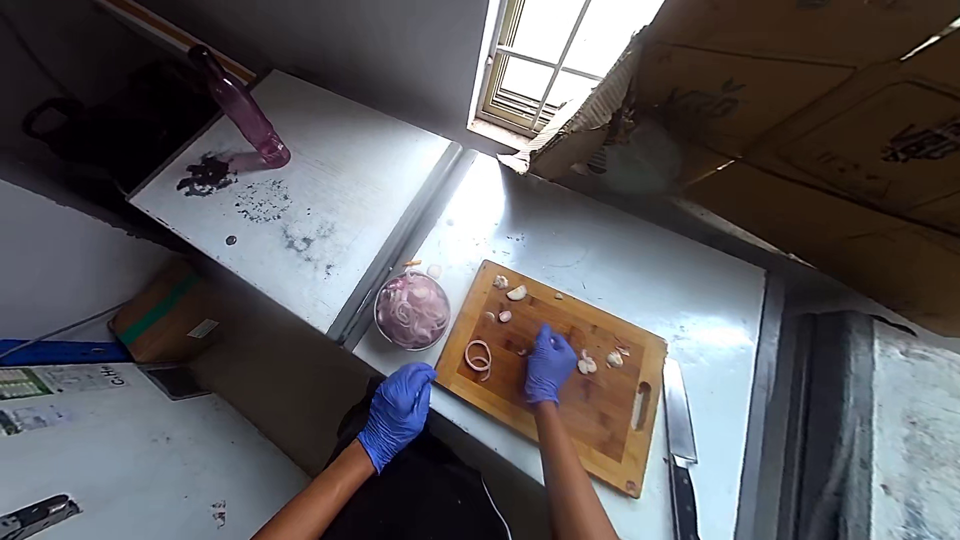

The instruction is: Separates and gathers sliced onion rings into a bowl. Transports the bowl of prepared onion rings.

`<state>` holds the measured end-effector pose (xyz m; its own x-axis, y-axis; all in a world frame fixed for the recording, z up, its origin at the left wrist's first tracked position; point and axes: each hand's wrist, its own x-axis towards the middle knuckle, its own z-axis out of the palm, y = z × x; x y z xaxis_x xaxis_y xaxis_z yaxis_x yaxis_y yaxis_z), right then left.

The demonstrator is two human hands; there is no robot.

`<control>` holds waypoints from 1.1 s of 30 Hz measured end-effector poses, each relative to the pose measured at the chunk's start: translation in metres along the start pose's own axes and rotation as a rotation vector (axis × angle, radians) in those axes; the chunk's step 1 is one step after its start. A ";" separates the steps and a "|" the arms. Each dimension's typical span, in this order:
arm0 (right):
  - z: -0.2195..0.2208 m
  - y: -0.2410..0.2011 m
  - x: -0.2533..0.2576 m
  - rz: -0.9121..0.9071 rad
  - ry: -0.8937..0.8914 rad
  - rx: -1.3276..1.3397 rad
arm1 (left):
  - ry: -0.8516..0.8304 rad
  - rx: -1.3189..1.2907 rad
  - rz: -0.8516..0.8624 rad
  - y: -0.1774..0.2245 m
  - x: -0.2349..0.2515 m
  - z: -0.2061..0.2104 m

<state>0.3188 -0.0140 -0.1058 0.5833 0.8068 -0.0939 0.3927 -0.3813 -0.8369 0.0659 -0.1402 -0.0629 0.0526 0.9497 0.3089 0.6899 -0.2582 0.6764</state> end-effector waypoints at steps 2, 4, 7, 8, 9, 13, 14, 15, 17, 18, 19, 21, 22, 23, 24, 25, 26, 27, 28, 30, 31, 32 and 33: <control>0.006 -0.015 -0.014 0.119 0.060 0.295 | 0.112 0.022 -0.137 -0.006 0.006 -0.018; 0.011 -0.040 -0.030 0.237 0.051 0.568 | 0.177 0.042 -0.332 -0.017 0.019 -0.034; 0.019 -0.070 -0.057 0.466 -0.110 0.931 | 0.132 -0.071 -0.642 -0.053 0.042 -0.047; 0.024 -0.075 -0.064 0.535 -0.169 1.063 | 0.073 -0.143 -0.720 -0.068 0.050 -0.049; 0.030 -0.077 -0.071 0.612 -0.210 1.188 | 0.003 -0.235 -0.794 -0.080 0.060 -0.052; 0.051 -0.088 -0.093 0.826 -0.167 1.360 | -0.081 -0.499 -0.972 -0.099 0.083 -0.051; 0.053 -0.092 -0.096 0.841 -0.135 1.352 | -0.087 -0.515 -0.991 -0.099 0.084 -0.050; 0.055 -0.095 -0.098 0.839 -0.105 1.342 | -0.099 -0.530 -1.000 -0.099 0.085 -0.050; 0.055 -0.102 -0.098 0.798 -0.048 1.319 | -0.137 -0.569 -1.022 -0.093 0.086 -0.049; 0.054 -0.105 -0.098 0.768 -0.028 1.315 | -0.151 -0.605 -1.045 -0.089 0.085 -0.046; 0.054 -0.107 -0.098 0.740 -0.008 1.315 | -0.163 -0.645 -1.070 -0.084 0.084 -0.043; 0.056 -0.112 -0.096 0.711 0.014 1.340 | -0.225 -0.688 -1.106 -0.076 0.082 -0.036; 0.057 -0.112 -0.096 0.709 0.023 1.354 | -0.275 -0.653 -1.124 -0.073 0.083 -0.034; 0.059 -0.111 -0.095 0.707 0.031 1.359 | -0.320 -0.595 -1.123 -0.073 0.083 -0.034; 0.061 -0.110 -0.095 0.704 0.044 1.356 | -0.351 -0.529 -1.103 -0.074 0.085 -0.036; 0.062 -0.108 -0.095 0.701 0.059 1.349 | -0.363 -0.477 -1.065 -0.077 0.087 -0.038; 0.064 -0.107 -0.095 0.696 0.077 1.344 | -0.364 -0.448 -1.022 -0.082 0.091 -0.041; 0.067 -0.105 -0.095 0.685 0.097 1.341 | -0.373 -0.430 -0.982 -0.089 0.096 -0.044; 0.070 -0.102 -0.096 0.669 0.124 1.340 | -0.395 -0.420 -0.943 -0.098 0.102 -0.045; 0.079 -0.097 -0.097 0.623 0.193 1.340 | -0.489 -0.390 -0.843 -0.116 0.114 -0.046; 0.084 -0.095 -0.097 0.603 0.232 1.332 | -0.543 -0.364 -0.794 -0.123 0.121 -0.045; 0.089 -0.095 -0.097 0.582 0.258 1.325 | -0.596 -0.347 -0.751 -0.129 0.128 -0.045; 0.093 -0.094 -0.098 0.562 0.262 1.315 | -0.641 -0.340 -0.715 -0.132 0.135 -0.045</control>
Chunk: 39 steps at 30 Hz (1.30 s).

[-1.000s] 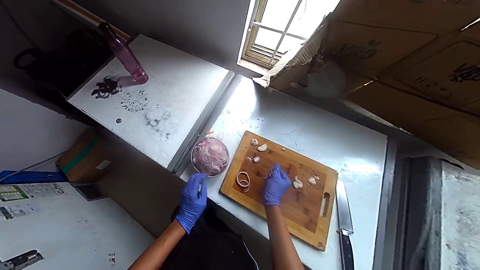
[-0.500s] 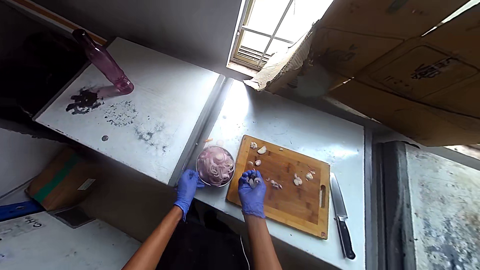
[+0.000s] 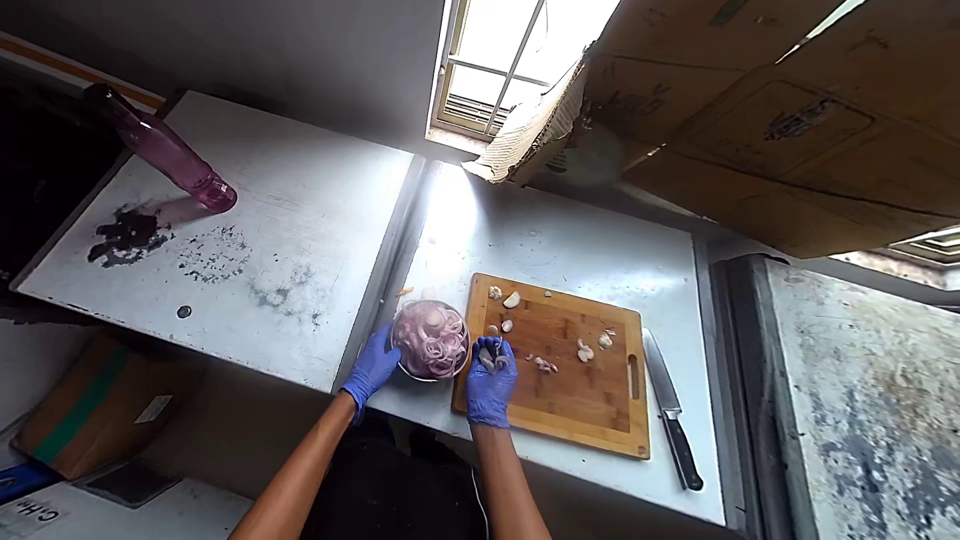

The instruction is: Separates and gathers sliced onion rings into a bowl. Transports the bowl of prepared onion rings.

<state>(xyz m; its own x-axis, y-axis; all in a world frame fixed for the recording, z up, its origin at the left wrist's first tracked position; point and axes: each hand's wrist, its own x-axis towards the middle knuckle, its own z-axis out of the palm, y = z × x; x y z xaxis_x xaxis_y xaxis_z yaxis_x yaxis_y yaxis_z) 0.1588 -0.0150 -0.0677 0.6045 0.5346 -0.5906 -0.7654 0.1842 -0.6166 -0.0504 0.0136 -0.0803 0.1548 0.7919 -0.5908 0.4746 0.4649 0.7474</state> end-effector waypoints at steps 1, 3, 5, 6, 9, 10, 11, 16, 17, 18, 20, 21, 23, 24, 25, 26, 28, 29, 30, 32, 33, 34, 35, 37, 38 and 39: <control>0.001 0.003 0.000 -0.008 -0.014 -0.012 | -0.026 0.016 0.020 0.002 0.005 -0.002; 0.001 0.010 0.002 -0.024 -0.047 -0.020 | -0.039 -0.007 0.050 0.006 0.009 -0.001; 0.001 0.014 0.004 -0.039 -0.063 0.002 | -0.003 -0.070 0.054 0.009 0.008 0.004; 0.002 0.015 0.005 -0.035 -0.057 0.021 | 0.015 -0.107 0.043 0.010 0.005 0.006; 0.005 0.005 0.001 -0.061 -0.085 -0.061 | 0.052 -0.257 -0.015 0.016 -0.007 0.013; 0.008 -0.001 -0.002 -0.113 -0.113 -0.151 | 0.060 -0.319 -0.035 0.021 -0.011 0.015; 0.010 -0.006 -0.007 -0.185 -0.152 -0.243 | 0.071 -0.366 -0.046 0.026 -0.016 0.018; 0.028 -0.029 -0.029 -0.555 -0.365 -0.513 | 0.077 -0.483 -0.047 0.059 -0.029 0.031; 0.031 -0.031 -0.032 -0.626 -0.398 -0.550 | 0.053 -0.519 -0.050 0.070 -0.034 0.035; 0.032 -0.034 -0.032 -0.723 -0.434 -0.605 | 0.035 -0.553 -0.043 0.081 -0.039 0.040; 0.031 -0.043 -0.025 -0.960 -0.503 -0.757 | 0.012 -0.601 -0.007 0.097 -0.043 0.052; 0.029 -0.048 -0.021 -1.064 -0.524 -0.837 | -0.002 -0.610 0.007 0.102 -0.044 0.058; 0.023 -0.058 -0.013 -1.228 -0.524 -0.970 | -0.018 -0.604 0.041 0.111 -0.042 0.071; 0.018 -0.063 -0.010 -1.277 -0.515 -1.034 | -0.023 -0.594 0.055 0.115 -0.042 0.077; 0.011 -0.068 -0.007 -1.312 -0.499 -1.095 | -0.040 -0.579 0.064 0.118 -0.040 0.083; 0.004 -0.072 -0.005 -1.332 -0.482 -1.152 | -0.057 -0.557 0.068 0.120 -0.039 0.090; -0.011 -0.081 0.001 -1.355 -0.462 -1.248 | -0.091 -0.541 0.051 0.121 -0.036 0.104; -0.018 -0.085 0.005 -1.370 -0.457 -1.294 | -0.109 -0.534 0.044 0.120 -0.034 0.111; -0.025 -0.089 0.008 -1.378 -0.456 -1.347 | -0.125 -0.530 0.036 0.118 -0.032 0.119; -0.038 -0.096 0.016 -1.373 -0.455 -1.485 | -0.139 -0.522 0.022 0.111 -0.029 0.137; -0.044 -0.100 0.019 -1.360 -0.456 -1.545 | -0.139 -0.525 0.010 0.107 -0.028 0.145; -0.049 -0.103 0.022 -1.350 -0.459 -1.574 | -0.139 -0.529 -0.002 0.104 -0.028 0.151; -0.052 -0.108 0.023 -1.341 -0.464 -1.583 | -0.136 -0.531 -0.018 0.102 -0.027 0.157; -0.057 -0.115 0.024 -1.333 -0.477 -1.576 | -0.139 -0.522 -0.030 0.099 -0.026 0.163; -0.059 -0.118 0.027 -1.309 -0.504 -1.586 | -0.140 -0.513 -0.026 0.096 -0.024 0.166; -0.062 -0.119 0.029 -1.280 -0.531 -1.580 | -0.142 -0.505 -0.018 0.094 -0.023 0.169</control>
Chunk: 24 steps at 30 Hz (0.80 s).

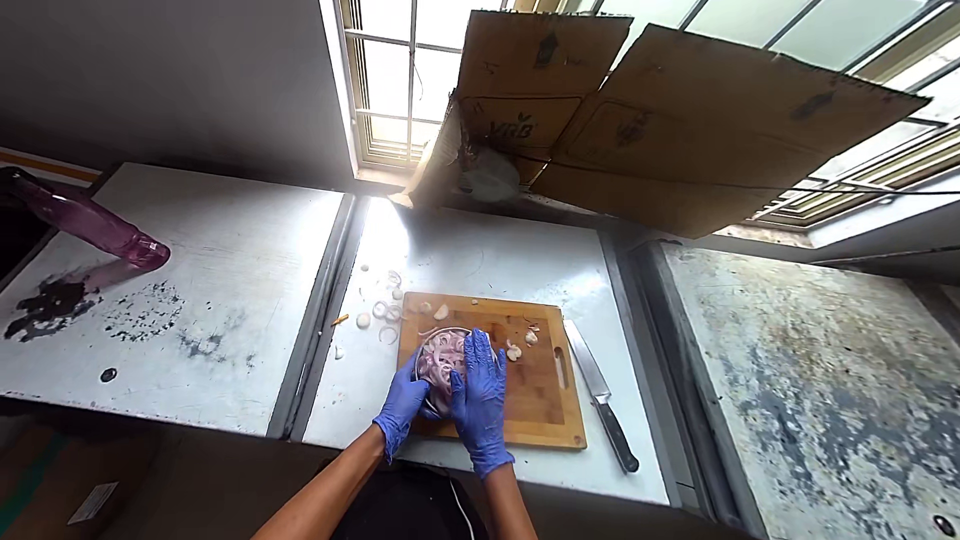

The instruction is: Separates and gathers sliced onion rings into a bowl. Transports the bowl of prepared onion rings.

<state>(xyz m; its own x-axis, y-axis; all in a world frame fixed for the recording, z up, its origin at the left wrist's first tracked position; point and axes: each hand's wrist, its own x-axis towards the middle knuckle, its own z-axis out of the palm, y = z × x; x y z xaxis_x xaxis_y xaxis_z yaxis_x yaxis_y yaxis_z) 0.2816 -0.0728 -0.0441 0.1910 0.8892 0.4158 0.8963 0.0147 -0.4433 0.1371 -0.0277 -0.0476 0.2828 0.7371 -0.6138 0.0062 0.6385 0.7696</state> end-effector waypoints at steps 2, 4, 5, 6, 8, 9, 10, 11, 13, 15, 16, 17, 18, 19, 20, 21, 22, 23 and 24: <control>-0.002 0.007 -0.003 0.026 0.058 0.097 | -0.007 0.018 0.018 -0.005 0.004 0.002; -0.011 0.013 -0.004 0.105 0.161 0.222 | -0.004 0.020 0.021 -0.007 0.007 0.006; -0.016 0.017 -0.006 0.157 0.209 0.280 | 0.000 0.017 0.018 -0.006 0.007 0.007; -0.021 0.020 -0.007 0.212 0.257 0.333 | 0.003 0.009 0.012 -0.004 0.008 0.007; -0.030 0.031 -0.010 0.321 0.368 0.409 | 0.015 -0.011 0.003 0.002 0.008 0.010; -0.034 0.036 -0.012 0.395 0.419 0.434 | 0.014 -0.022 0.002 0.007 0.009 0.012; -0.038 0.042 -0.015 0.475 0.459 0.443 | 0.008 -0.029 -0.003 0.013 0.009 0.014; -0.039 0.049 -0.020 0.547 0.467 0.430 | 0.005 -0.039 -0.003 0.018 0.010 0.015; -0.036 0.068 -0.033 0.618 0.421 0.346 | 0.016 -0.045 0.007 0.030 0.011 0.015; -0.023 0.085 -0.049 0.571 0.287 0.278 | 0.030 -0.047 0.017 0.039 0.012 0.011; -0.014 0.090 -0.057 0.520 0.184 0.242 | 0.041 -0.042 0.022 0.043 0.012 0.006; -0.004 0.091 -0.064 0.456 0.084 0.203 | 0.051 -0.032 0.025 0.047 0.011 0.000; 0.007 0.090 -0.069 0.391 0.007 0.173 | 0.068 -0.015 0.021 0.052 0.011 -0.007; 0.018 0.086 -0.070 0.336 -0.048 0.155 | 0.088 -0.008 0.019 0.057 0.009 -0.013; 0.028 0.081 -0.070 0.292 -0.096 0.134 | 0.105 -0.012 0.017 0.063 0.007 -0.018; 0.039 0.075 -0.069 0.246 -0.129 0.097 | 0.119 -0.024 0.021 0.067 0.006 -0.025; 0.049 0.069 -0.067 0.193 -0.150 0.052 | 0.139 -0.041 0.029 0.071 0.004 -0.031; 0.057 0.063 -0.064 0.131 -0.168 0.016 | 0.161 -0.057 0.037 0.073 0.002 -0.038; 0.063 0.056 -0.061 0.073 -0.211 0.012 | 0.187 -0.071 0.044 0.076 0.000 -0.044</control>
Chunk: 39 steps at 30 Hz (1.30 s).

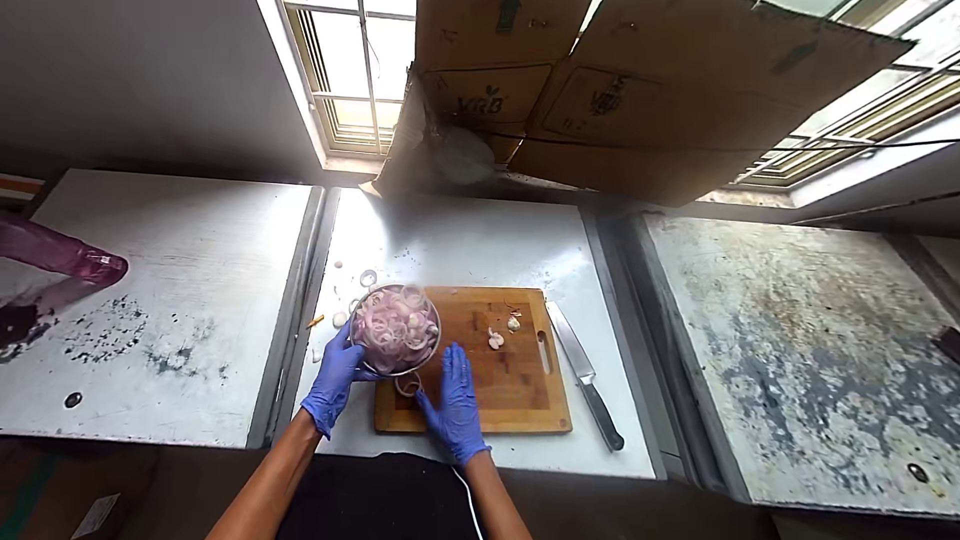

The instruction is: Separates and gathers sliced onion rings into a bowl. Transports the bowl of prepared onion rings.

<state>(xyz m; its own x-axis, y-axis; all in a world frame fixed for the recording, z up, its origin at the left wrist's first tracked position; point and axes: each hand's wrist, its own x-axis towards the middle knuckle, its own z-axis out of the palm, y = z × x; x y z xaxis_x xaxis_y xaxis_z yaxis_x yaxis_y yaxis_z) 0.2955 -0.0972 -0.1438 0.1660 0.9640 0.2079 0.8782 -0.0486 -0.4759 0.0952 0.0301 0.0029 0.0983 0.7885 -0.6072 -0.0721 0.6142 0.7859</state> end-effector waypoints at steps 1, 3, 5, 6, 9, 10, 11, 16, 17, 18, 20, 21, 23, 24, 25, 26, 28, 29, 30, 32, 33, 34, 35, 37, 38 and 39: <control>0.002 -0.008 0.005 -0.055 -0.059 -0.001 | 0.021 -0.011 0.010 0.002 -0.001 -0.006; 0.005 -0.021 0.015 -0.138 -0.156 0.000 | 0.049 -0.025 0.026 0.005 -0.002 -0.016; 0.008 -0.026 0.025 -0.177 -0.210 -0.044 | 0.068 -0.044 0.031 0.005 -0.004 -0.024; 0.008 -0.028 0.032 -0.186 -0.212 -0.073 | 0.079 -0.057 0.027 0.005 -0.005 -0.027; 0.003 -0.028 0.062 -0.224 -0.213 -0.150 | 0.103 -0.081 0.017 0.002 -0.009 -0.035; 0.004 -0.025 0.066 -0.231 -0.215 -0.167 | 0.111 -0.085 0.013 0.000 -0.011 -0.037; 0.007 -0.021 0.067 -0.249 -0.174 -0.198 | 0.117 -0.084 0.008 -0.002 -0.013 -0.038; 0.013 -0.004 0.064 -0.327 0.023 -0.329 | 0.090 -0.065 0.007 -0.019 -0.024 -0.048; 0.012 -0.003 0.066 -0.283 0.031 -0.302 | 0.080 -0.061 0.000 -0.023 -0.026 -0.050; 0.009 -0.001 0.068 -0.193 0.033 -0.233 | 0.071 -0.057 -0.008 -0.028 -0.029 -0.052; -0.004 -0.001 0.077 0.084 0.051 0.003 | 0.044 -0.038 -0.024 -0.037 -0.033 -0.053; -0.014 -0.003 0.083 0.212 0.094 0.142 | 0.032 -0.027 -0.038 -0.041 -0.034 -0.051; -0.035 -0.016 0.091 0.344 0.207 0.413 | -0.001 -0.014 -0.071 -0.053 -0.034 -0.046; -0.045 -0.026 0.093 0.345 0.243 0.535 | -0.015 -0.003 -0.085 -0.059 -0.033 -0.041; -0.054 -0.038 0.094 0.312 0.267 0.642 | -0.031 0.003 -0.101 -0.064 -0.032 -0.036; -0.060 -0.051 0.094 0.253 0.273 0.706 | -0.052 0.015 -0.115 -0.068 -0.030 -0.031; -0.066 -0.069 0.086 0.080 0.186 0.592 | -0.102 0.050 -0.133 -0.075 -0.027 -0.022; -0.065 -0.074 0.082 -0.030 0.123 0.463 | -0.122 0.072 -0.131 -0.077 -0.025 -0.018; -0.062 -0.077 0.077 -0.141 0.069 0.323 | -0.138 0.101 -0.126 -0.079 -0.024 -0.015; -0.054 -0.083 0.063 -0.284 -0.013 0.098 | -0.149 0.156 -0.112 -0.079 -0.021 -0.014; -0.050 -0.085 0.055 -0.323 -0.032 0.019 | -0.156 0.183 -0.108 -0.078 -0.020 -0.015; -0.046 -0.085 0.048 -0.352 -0.041 -0.043 | -0.168 0.212 -0.094 -0.079 -0.019 -0.017; -0.043 -0.084 0.042 -0.374 -0.037 -0.088 | -0.183 0.235 -0.074 -0.081 -0.016 -0.020; -0.040 -0.082 0.030 -0.382 -0.035 -0.130 | -0.238 0.268 -0.030 -0.083 -0.011 -0.026; -0.040 -0.080 0.025 -0.373 -0.042 -0.135 | -0.280 0.283 -0.016 -0.085 -0.009 -0.030; -0.042 -0.079 0.022 -0.362 -0.039 -0.126 | -0.324 0.290 -0.010 -0.084 -0.007 -0.033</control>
<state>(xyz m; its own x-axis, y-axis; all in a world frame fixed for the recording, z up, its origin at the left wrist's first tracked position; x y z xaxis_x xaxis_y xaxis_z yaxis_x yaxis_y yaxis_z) 0.2482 -0.0828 -0.0659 -0.1805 0.9337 0.3091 0.9254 0.2677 -0.2682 0.0681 -0.0262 -0.0630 0.4075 0.7025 -0.5834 0.2079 0.5507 0.8084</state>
